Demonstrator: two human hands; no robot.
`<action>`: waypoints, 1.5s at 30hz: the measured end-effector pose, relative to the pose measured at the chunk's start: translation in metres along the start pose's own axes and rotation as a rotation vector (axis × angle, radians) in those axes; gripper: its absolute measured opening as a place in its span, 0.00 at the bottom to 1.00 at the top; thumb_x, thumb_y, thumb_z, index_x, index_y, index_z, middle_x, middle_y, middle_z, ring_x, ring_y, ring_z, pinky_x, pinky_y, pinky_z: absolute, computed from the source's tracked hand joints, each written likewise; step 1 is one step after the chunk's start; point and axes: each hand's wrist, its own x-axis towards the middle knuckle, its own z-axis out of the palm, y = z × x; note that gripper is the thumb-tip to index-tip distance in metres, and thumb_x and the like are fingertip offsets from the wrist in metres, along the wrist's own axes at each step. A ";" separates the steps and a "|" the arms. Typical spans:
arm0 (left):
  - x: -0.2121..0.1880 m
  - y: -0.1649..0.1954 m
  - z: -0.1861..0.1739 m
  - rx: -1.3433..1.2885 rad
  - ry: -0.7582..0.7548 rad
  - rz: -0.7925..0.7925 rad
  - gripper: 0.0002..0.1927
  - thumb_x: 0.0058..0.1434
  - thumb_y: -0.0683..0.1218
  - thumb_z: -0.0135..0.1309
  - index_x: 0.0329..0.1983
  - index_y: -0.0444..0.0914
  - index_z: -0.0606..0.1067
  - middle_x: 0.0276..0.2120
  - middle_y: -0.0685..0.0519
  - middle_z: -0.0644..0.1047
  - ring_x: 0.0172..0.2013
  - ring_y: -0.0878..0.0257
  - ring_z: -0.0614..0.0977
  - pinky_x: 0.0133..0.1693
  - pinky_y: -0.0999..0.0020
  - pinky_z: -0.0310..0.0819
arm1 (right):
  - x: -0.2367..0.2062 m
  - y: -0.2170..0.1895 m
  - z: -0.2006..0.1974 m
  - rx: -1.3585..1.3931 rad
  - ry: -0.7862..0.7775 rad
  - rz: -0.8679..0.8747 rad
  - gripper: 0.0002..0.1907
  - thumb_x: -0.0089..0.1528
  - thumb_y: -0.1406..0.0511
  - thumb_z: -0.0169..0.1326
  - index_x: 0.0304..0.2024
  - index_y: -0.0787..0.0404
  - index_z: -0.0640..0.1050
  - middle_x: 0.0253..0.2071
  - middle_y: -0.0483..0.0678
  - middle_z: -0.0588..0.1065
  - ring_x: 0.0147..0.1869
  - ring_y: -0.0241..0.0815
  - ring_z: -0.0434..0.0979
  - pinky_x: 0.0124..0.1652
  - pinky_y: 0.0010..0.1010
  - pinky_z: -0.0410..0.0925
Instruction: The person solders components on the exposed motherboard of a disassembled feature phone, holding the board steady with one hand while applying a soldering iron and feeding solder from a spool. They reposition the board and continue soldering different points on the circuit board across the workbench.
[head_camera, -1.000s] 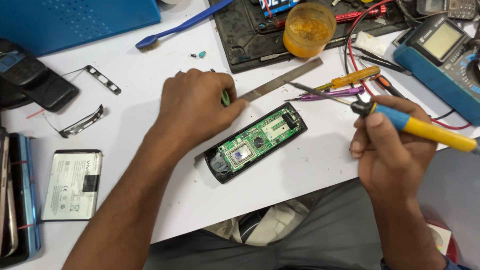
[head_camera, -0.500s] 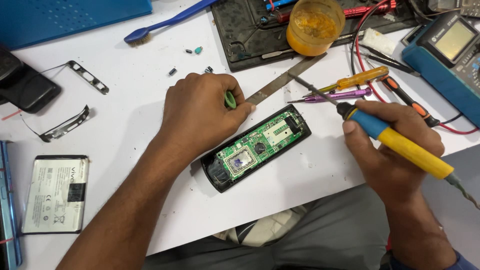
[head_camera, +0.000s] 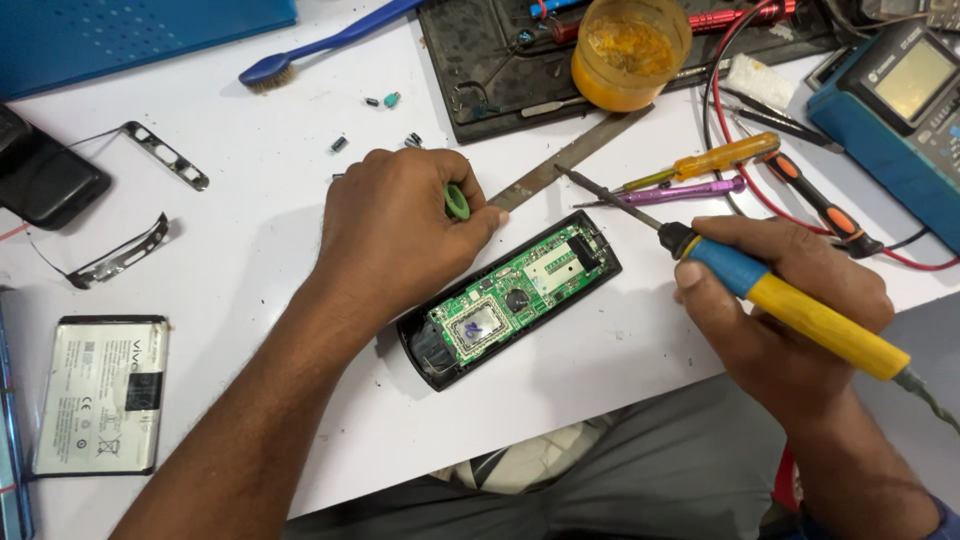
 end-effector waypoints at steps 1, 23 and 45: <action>0.000 0.000 0.001 -0.007 0.004 0.012 0.11 0.52 0.54 0.67 0.28 0.44 0.83 0.17 0.53 0.80 0.19 0.62 0.81 0.27 0.61 0.73 | 0.001 -0.001 -0.001 0.044 -0.004 0.047 0.12 0.65 0.70 0.63 0.48 0.72 0.77 0.37 0.55 0.79 0.34 0.38 0.82 0.34 0.22 0.72; -0.001 -0.001 0.001 -0.003 0.013 0.027 0.11 0.52 0.54 0.67 0.28 0.43 0.83 0.18 0.54 0.80 0.18 0.62 0.81 0.26 0.62 0.73 | -0.003 0.006 -0.002 -0.032 -0.028 -0.062 0.12 0.67 0.69 0.64 0.47 0.72 0.78 0.36 0.56 0.80 0.35 0.40 0.82 0.35 0.23 0.73; -0.002 0.002 0.001 -0.011 -0.040 -0.038 0.10 0.53 0.54 0.67 0.28 0.44 0.82 0.17 0.53 0.81 0.18 0.62 0.80 0.27 0.62 0.73 | 0.011 -0.011 -0.004 0.034 -0.025 0.038 0.12 0.66 0.72 0.61 0.49 0.75 0.76 0.34 0.55 0.78 0.35 0.40 0.82 0.34 0.25 0.73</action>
